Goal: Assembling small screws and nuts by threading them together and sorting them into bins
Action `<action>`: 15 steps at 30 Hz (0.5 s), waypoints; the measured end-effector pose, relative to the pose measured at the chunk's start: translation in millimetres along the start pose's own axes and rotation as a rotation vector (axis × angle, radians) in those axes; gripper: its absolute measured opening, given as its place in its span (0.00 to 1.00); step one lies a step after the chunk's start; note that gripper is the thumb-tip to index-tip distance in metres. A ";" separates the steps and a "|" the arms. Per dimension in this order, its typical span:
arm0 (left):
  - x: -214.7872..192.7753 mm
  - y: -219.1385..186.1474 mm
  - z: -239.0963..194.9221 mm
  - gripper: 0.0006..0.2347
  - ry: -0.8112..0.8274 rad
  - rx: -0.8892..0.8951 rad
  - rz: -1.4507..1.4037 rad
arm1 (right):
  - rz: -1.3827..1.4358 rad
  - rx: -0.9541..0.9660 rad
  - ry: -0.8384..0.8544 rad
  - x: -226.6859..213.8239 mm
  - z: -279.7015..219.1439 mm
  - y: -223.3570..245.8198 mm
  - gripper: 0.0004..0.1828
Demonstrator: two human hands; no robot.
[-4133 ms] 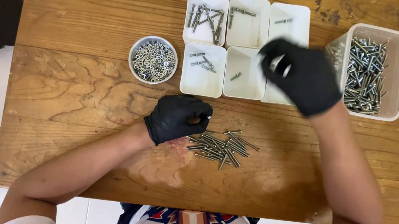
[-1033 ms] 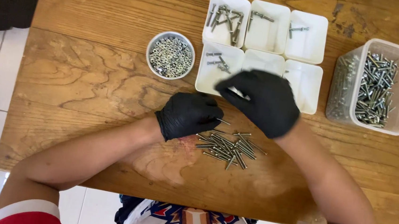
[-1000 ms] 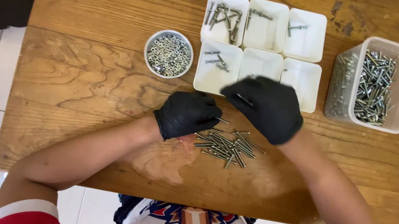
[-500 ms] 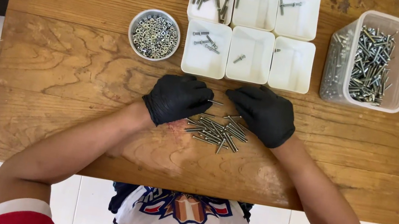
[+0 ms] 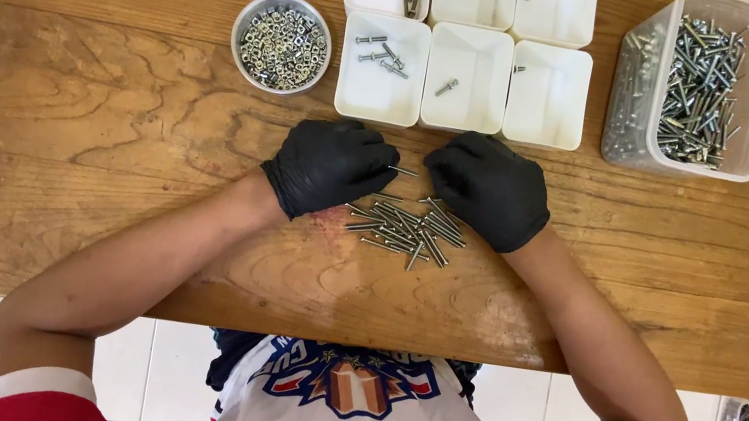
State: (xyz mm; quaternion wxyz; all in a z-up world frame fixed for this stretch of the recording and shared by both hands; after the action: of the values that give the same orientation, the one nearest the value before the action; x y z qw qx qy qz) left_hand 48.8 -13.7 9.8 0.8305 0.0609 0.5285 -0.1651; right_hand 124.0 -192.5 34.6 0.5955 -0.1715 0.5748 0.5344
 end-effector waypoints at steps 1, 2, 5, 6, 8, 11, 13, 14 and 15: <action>-0.4 0.3 -0.1 0.07 0.000 0.001 -0.001 | 0.000 0.001 0.000 -2.0 1.5 1.6 0.07; 0.1 0.7 -0.2 0.07 0.017 0.001 -0.011 | 0.030 0.004 0.000 -3.9 3.2 3.0 0.08; 4.8 1.0 -1.8 0.07 0.030 -0.014 -0.030 | 0.148 0.046 -0.019 -0.2 0.9 -2.4 0.08; 6.3 2.1 -2.5 0.07 0.026 -0.030 -0.037 | 0.236 0.083 -0.039 2.4 -0.5 -6.8 0.08; -4.7 2.1 -0.1 0.06 -0.026 -0.057 -0.114 | 0.410 0.135 -0.043 -9.1 6.6 4.1 0.08; -21.6 4.3 5.1 0.04 -0.098 -0.113 -0.261 | 0.657 0.191 -0.077 -9.5 5.2 4.9 0.10; -30.8 5.2 10.2 0.03 -0.115 -0.136 -0.335 | 0.730 0.198 -0.111 -5.6 2.9 -0.7 0.11; -34.3 4.9 12.7 0.03 -0.105 -0.139 -0.361 | 0.775 0.210 -0.123 -3.0 3.1 -4.6 0.11; -37.9 4.7 15.3 0.02 -0.095 -0.142 -0.386 | 0.820 0.222 -0.134 -0.5 3.4 -8.5 0.12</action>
State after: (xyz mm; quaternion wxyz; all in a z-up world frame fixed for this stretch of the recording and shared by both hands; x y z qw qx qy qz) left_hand 48.9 -5.6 50.1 0.8096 -0.1082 0.5009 -0.2863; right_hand 132.9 -193.1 32.5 0.3849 0.1713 0.6093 0.6717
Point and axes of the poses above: each hand's wrist, its own z-axis towards the middle knuckle, its own x-axis out of the palm, y = z × x, the point moved 6 cm from there along z, towards the middle knuckle, and after that the axes turned 15 degrees about z, right-handed, at the moved point
